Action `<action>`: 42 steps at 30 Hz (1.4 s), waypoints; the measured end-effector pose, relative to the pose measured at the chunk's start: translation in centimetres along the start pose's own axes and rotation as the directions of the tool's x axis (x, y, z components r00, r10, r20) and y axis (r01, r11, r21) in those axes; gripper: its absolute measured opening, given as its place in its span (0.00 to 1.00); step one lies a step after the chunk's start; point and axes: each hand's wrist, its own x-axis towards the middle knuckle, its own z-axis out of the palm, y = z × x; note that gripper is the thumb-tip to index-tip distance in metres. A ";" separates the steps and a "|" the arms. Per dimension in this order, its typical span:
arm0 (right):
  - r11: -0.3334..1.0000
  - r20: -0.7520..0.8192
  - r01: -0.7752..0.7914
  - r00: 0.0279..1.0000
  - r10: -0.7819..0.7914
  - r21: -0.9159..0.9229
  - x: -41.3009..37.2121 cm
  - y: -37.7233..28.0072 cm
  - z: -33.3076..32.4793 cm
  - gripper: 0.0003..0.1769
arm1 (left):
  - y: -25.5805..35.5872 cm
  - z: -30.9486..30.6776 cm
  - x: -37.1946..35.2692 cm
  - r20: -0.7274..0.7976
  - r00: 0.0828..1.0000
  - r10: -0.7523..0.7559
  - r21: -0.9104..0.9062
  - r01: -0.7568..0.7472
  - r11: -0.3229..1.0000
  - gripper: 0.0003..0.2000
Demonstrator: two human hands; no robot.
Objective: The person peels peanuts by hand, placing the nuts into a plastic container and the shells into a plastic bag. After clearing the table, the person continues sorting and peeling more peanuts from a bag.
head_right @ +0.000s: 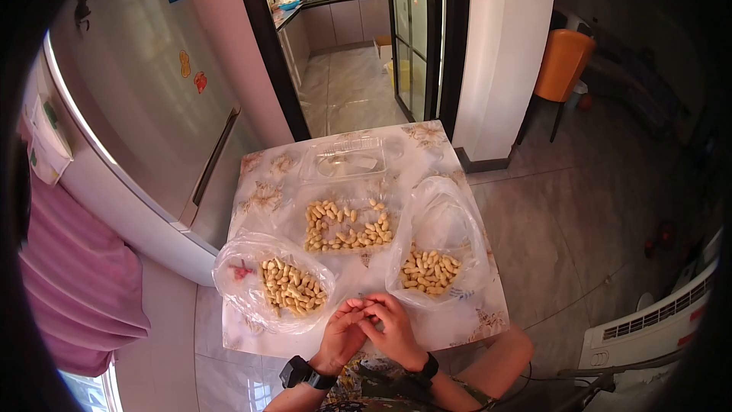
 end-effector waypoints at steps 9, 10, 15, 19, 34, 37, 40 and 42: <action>0.998 -0.039 -0.013 0.999 0.015 0.054 0.2 -0.4 -0.2 0.06 | -0.2 -0.8 0.2 0.008 1.000 -0.014 0.014 0.014 1.000 0.09; 0.998 -0.038 -0.013 0.999 0.015 0.054 0.2 -0.4 -0.2 0.06 | -0.2 -0.9 0.2 0.007 1.000 -0.012 0.027 0.012 1.000 0.10; 0.997 -0.088 -0.007 0.996 0.014 0.082 0.4 -0.6 -0.3 0.05 | 0.2 0.6 -0.1 -0.037 0.998 -0.044 0.069 0.047 0.997 0.11; 0.982 -0.080 -0.090 0.991 0.104 0.166 0.2 -0.6 -0.3 0.04 | 0.0 1.0 -0.2 -0.037 0.999 -0.039 0.166 0.045 0.985 0.12; 0.993 -0.111 -0.036 0.993 0.049 0.115 0.7 -1.2 -0.7 0.04 | -0.5 -0.7 -0.1 -0.002 0.999 0.036 0.162 -0.036 0.986 0.09; 0.993 -0.119 -0.020 0.992 0.034 0.118 0.7 -1.1 -0.7 0.04 | -0.6 -0.6 -0.1 -0.021 0.998 0.056 0.170 -0.051 0.984 0.08; 0.968 -0.144 -0.042 0.986 0.079 0.247 0.1 -0.5 -0.7 0.04 | -0.7 0.7 -0.9 -0.063 0.994 0.086 0.287 -0.064 0.956 0.09; 0.973 -0.169 -0.029 0.983 0.070 0.230 0.1 -0.8 -0.9 0.04 | -0.3 2.1 -1.4 -0.072 0.992 0.103 0.392 -0.066 0.917 0.10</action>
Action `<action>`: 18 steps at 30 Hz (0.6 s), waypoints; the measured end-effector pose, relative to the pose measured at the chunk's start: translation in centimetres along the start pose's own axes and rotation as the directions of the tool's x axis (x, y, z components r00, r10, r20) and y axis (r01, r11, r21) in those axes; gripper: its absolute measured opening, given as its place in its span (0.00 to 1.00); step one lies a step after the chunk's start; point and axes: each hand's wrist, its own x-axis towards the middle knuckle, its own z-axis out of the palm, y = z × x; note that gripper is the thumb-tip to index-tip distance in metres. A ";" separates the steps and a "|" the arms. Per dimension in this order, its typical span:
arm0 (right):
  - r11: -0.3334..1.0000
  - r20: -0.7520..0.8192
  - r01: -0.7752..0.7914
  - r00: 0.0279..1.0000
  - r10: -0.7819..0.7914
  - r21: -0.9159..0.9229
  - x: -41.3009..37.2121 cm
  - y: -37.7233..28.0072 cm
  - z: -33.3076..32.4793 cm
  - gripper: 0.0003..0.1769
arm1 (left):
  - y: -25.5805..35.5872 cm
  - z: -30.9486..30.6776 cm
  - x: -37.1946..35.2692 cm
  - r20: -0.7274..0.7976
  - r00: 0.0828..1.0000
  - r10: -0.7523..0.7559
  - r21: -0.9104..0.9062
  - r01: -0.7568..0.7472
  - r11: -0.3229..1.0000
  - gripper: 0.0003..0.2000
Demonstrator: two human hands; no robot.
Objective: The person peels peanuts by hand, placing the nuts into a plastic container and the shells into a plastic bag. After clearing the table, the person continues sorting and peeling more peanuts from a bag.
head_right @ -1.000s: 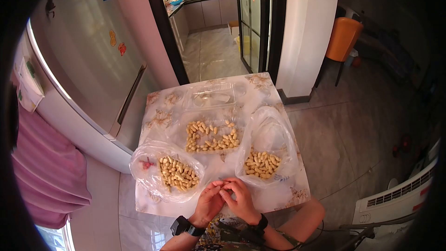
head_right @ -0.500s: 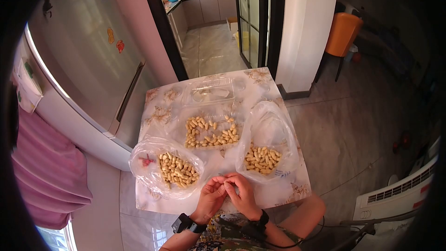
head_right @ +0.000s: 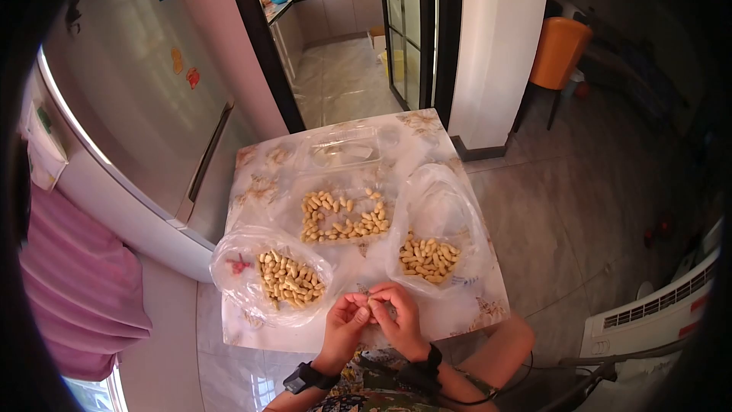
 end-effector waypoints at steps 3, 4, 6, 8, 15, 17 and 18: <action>0.999 -0.005 -0.033 0.999 0.034 0.023 -0.5 -1.0 0.3 0.06 | 1.0 0.4 -0.7 0.007 0.998 0.058 0.178 -0.058 0.982 0.09; 0.999 -0.001 -0.033 0.999 0.033 0.025 -0.6 -1.3 0.5 0.06 | 1.1 0.1 -0.8 0.021 0.998 0.062 0.216 -0.065 0.974 0.08; 0.999 -0.005 -0.019 1.000 0.019 0.046 -0.7 -1.9 0.7 0.07 | 1.7 -0.5 -0.9 0.036 0.997 0.068 0.256 -0.075 0.964 0.07; 0.999 0.016 -0.015 1.000 0.014 0.030 -0.7 -2.3 0.7 0.07 | 2.3 -1.0 -1.2 0.094 0.996 -0.004 0.209 -0.016 0.978 0.07; 0.999 0.063 -0.044 0.997 0.044 -0.004 -1.6 -2.2 0.2 0.07 | 2.7 -1.1 -1.9 0.076 0.995 -0.059 0.244 0.039 0.969 0.06; 0.999 0.058 -0.052 0.997 0.052 0.002 -1.8 -1.9 0.1 0.07 | 2.8 -0.8 -1.9 0.063 0.996 -0.061 0.311 0.038 0.950 0.06; 0.998 0.054 -0.062 0.997 0.061 0.009 -1.9 -1.9 0.1 0.07 | 2.7 -0.8 -1.9 0.064 0.996 -0.061 0.310 0.038 0.950 0.06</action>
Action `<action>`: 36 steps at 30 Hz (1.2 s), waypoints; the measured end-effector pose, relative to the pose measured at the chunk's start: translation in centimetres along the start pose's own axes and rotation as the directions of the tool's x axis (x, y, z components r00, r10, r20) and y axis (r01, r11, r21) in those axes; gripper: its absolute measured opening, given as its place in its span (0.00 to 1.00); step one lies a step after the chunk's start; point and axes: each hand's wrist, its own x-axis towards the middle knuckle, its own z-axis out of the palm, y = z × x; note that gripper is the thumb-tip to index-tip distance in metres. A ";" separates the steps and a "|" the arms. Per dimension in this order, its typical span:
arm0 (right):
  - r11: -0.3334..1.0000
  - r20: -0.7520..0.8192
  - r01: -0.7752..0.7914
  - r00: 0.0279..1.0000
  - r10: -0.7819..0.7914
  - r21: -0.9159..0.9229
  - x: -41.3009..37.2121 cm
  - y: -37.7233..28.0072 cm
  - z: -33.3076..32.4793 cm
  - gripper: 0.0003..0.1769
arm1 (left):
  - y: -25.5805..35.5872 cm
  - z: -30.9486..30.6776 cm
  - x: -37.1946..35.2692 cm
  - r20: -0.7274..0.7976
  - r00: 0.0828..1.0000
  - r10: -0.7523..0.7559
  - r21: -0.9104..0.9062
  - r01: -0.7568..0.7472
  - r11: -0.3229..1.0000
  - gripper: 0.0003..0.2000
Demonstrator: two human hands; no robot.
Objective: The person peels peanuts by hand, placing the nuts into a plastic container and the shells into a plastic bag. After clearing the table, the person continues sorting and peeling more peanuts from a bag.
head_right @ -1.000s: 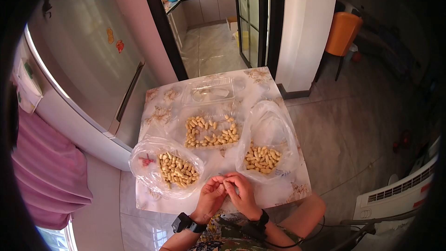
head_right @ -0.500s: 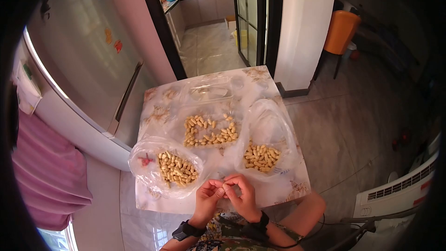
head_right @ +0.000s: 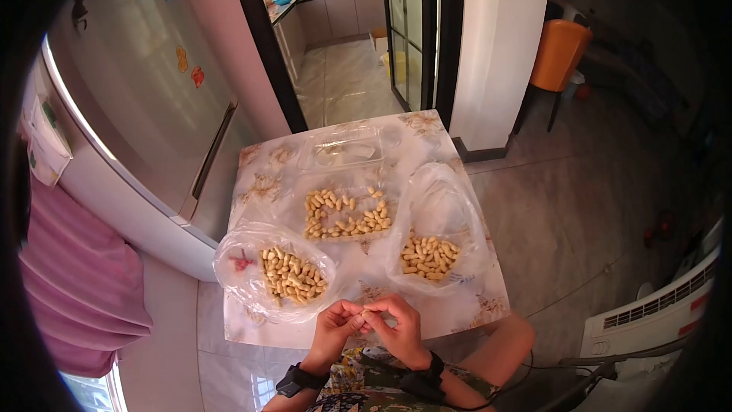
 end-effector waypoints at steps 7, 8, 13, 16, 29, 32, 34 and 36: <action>0.998 0.003 0.025 1.000 -0.025 -0.051 0.4 -0.8 -0.2 0.07 | -0.8 -0.8 0.2 0.051 0.998 -0.038 -0.077 0.042 0.996 0.06; 1.000 0.012 -0.012 1.000 0.012 -0.007 0.4 -0.8 -0.3 0.06 | -0.9 -0.9 0.3 0.075 0.997 -0.034 -0.088 0.040 0.995 0.06; 0.993 -0.042 -0.081 0.996 0.085 0.088 -0.1 0.9 -0.3 0.05 | -0.3 0.8 0.6 0.027 0.999 -0.031 -0.045 0.032 0.998 0.06; 0.927 -0.061 -0.219 0.967 0.248 0.304 -0.3 1.1 -0.2 0.05 | -0.4 1.0 1.0 -0.002 0.999 0.035 0.018 -0.035 0.999 0.06; 0.971 0.011 -0.170 0.985 0.171 0.165 -0.1 -0.3 -0.1 0.03 | -1.0 -0.1 0.5 0.014 1.000 -0.025 -0.058 0.026 0.998 0.05; 0.991 -0.003 -0.128 0.992 0.128 0.041 -0.1 -0.3 -0.2 0.03 | -1.0 -0.3 0.5 0.027 1.000 -0.015 -0.004 0.015 1.000 0.07; 0.994 -0.007 -0.106 0.994 0.106 -0.020 -0.1 -0.2 -0.2 0.04 | -1.0 -0.6 0.5 0.037 0.999 -0.032 -0.003 0.033 0.999 0.08; 0.995 0.006 -0.099 0.995 0.099 -0.025 -0.1 0.1 -0.3 0.05 | -1.1 -0.8 0.5 0.050 0.997 -0.052 -0.001 0.052 0.999 0.09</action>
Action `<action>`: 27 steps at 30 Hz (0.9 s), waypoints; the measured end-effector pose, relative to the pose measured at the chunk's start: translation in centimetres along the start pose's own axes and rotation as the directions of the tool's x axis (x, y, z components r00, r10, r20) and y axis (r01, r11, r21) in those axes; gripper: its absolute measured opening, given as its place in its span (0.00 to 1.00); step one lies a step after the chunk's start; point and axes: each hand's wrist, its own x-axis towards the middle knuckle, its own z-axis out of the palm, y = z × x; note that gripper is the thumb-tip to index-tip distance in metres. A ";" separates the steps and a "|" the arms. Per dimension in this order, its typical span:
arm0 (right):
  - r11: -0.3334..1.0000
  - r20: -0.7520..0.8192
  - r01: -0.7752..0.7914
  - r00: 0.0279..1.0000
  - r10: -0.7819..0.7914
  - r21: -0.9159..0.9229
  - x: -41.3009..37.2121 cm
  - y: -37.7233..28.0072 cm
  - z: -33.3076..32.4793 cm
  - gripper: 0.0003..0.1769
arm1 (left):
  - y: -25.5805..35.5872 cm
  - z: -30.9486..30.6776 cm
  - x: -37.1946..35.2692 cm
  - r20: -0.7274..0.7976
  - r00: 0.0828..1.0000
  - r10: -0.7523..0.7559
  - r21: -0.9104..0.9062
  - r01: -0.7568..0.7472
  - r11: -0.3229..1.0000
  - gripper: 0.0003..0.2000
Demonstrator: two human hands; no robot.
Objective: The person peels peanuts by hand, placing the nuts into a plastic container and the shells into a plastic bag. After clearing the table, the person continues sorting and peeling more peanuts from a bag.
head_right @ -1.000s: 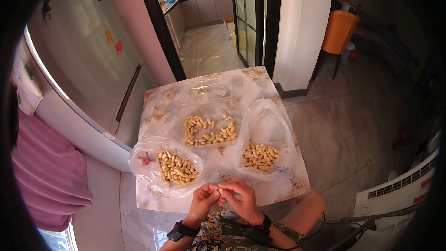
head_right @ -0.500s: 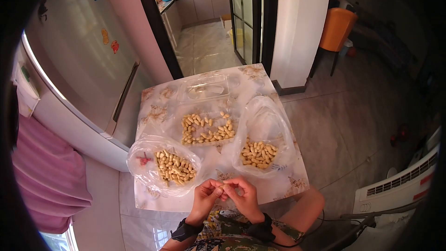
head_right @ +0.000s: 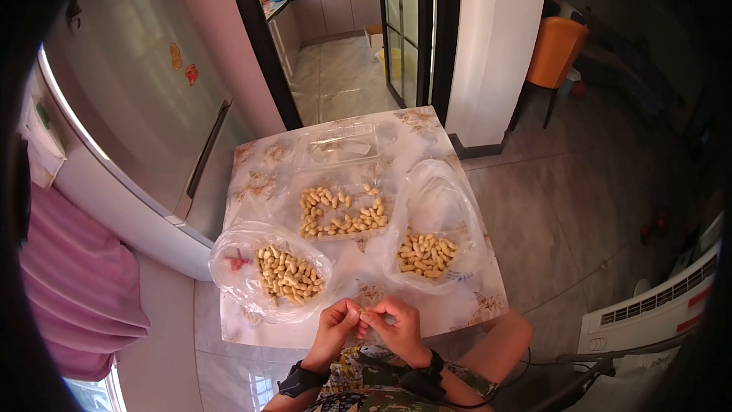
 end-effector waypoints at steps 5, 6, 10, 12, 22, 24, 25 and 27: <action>0.999 0.001 0.019 1.000 -0.019 -0.048 0.0 1.4 -0.3 0.06 | 0.2 0.0 0.0 -0.005 1.000 -0.011 0.006 0.011 1.000 0.10; 0.999 0.001 -0.027 1.000 0.027 -0.019 -0.1 1.6 -0.3 0.06 | 0.3 0.1 0.0 -0.005 1.000 -0.012 0.006 0.012 1.000 0.10; 0.994 0.038 -0.055 0.998 0.052 0.098 0.2 2.1 -0.6 0.06 | 0.6 0.3 0.2 -0.018 1.000 -0.006 0.022 0.006 1.000 0.09; 0.999 0.100 -0.016 0.995 0.012 0.037 0.5 1.6 -0.8 0.06 | 0.7 0.4 0.3 -0.020 1.000 0.005 0.019 -0.004 1.000 0.09; 0.988 0.075 -0.093 0.994 0.084 0.121 0.0 2.5 -0.7 0.06 | 0.4 0.7 0.6 -0.056 0.997 0.057 0.052 -0.054 0.997 0.06; 0.986 0.041 -0.072 0.997 0.067 0.148 0.1 2.5 -0.6 0.09 | 0.3 0.8 0.7 -0.068 0.995 0.077 0.059 -0.073 0.996 0.06; 0.986 0.042 -0.071 0.997 0.066 0.148 0.1 2.4 -0.6 0.09 | 0.3 0.8 0.7 -0.077 0.993 0.088 0.051 -0.084 0.995 0.06; 0.992 0.089 -0.073 0.994 0.064 0.099 0.1 2.0 -0.8 0.08 | 0.2 0.8 0.7 -0.086 0.991 0.101 0.042 -0.098 0.994 0.06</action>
